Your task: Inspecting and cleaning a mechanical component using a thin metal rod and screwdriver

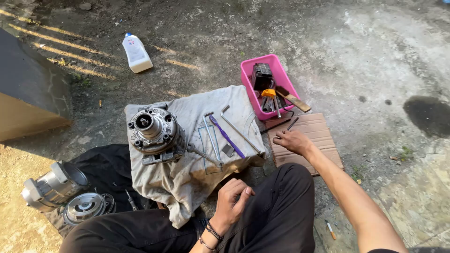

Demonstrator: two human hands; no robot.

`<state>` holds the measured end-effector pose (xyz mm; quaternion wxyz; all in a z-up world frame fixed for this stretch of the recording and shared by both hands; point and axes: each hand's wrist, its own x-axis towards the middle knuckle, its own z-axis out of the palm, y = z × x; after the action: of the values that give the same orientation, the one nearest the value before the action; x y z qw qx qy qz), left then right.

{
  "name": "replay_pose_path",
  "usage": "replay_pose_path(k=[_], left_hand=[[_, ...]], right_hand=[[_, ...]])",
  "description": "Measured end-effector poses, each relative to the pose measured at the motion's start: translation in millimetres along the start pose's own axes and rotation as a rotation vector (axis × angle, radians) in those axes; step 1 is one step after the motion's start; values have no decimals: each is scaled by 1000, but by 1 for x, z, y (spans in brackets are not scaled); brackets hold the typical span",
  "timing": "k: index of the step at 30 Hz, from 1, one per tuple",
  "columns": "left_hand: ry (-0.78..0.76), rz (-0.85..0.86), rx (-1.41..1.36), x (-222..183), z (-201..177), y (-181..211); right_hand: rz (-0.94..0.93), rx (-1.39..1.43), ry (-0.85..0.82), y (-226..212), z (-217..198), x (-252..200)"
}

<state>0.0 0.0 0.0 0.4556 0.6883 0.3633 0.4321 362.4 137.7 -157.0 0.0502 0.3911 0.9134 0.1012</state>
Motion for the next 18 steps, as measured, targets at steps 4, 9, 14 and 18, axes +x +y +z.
replay_pose_path(k=[4,9,14,18], left_hand=[[9,15,-14,-6,3,6],[49,-98,-28,-5,8,9],[39,-291,-173,-12,23,26],[-122,-368,-143,-20,17,58]], right_hand=[[26,74,14,-10,-39,-6],[369,292,-56,-44,-139,10],[670,1065,143,-99,-247,18],[618,1870,549,-143,-236,20]])
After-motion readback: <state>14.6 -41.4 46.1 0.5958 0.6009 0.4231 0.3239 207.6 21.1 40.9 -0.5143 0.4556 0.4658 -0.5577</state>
